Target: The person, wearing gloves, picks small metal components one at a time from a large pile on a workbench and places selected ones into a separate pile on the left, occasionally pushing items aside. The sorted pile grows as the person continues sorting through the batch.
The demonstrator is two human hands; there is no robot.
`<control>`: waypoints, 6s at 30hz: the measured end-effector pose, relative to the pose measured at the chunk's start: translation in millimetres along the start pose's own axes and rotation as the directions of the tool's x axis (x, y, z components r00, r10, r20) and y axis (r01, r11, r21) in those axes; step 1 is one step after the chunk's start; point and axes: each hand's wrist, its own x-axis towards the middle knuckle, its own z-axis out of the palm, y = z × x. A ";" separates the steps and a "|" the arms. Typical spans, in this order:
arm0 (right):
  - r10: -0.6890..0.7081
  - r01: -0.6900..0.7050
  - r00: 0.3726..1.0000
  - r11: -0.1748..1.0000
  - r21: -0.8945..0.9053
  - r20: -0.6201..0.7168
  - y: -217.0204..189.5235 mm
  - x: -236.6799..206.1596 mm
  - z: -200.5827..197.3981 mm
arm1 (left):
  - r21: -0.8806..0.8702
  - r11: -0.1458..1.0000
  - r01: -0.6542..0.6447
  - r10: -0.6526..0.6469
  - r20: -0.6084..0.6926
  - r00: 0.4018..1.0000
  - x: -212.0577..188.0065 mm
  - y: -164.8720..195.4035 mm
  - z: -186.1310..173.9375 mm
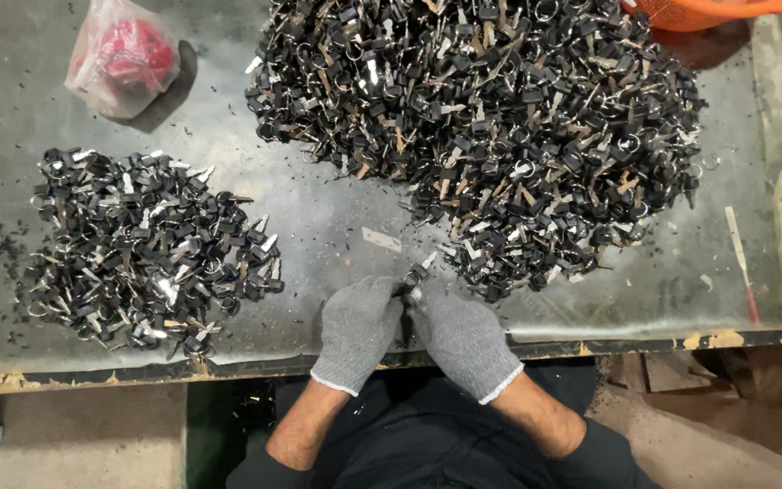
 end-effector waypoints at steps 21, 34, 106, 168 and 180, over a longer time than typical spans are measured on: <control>0.204 -0.199 0.977 0.976 -0.082 0.058 -4.0 8.0 -4.4 | 0.131 0.984 -0.125 0.103 0.165 0.981 -9.8 -12.6 13.6; 0.122 -0.126 0.992 0.984 0.127 0.041 5.7 9.6 -5.9 | -0.012 0.998 -0.057 0.057 -0.017 0.998 -9.2 -0.7 3.2; 0.116 -0.128 0.990 0.981 0.146 0.083 19.6 -8.6 -1.9 | 0.062 0.921 0.385 -0.385 0.296 0.874 17.9 19.3 -15.6; 0.076 -0.065 0.993 0.992 -0.112 0.094 6.6 5.8 17.1 | -0.124 0.989 -0.084 0.094 0.078 0.992 4.1 0.2 2.3; 0.092 -0.093 0.995 0.995 0.039 0.023 13.0 5.4 2.2 | 0.149 0.988 0.030 -0.028 -0.017 0.999 -4.7 9.3 2.4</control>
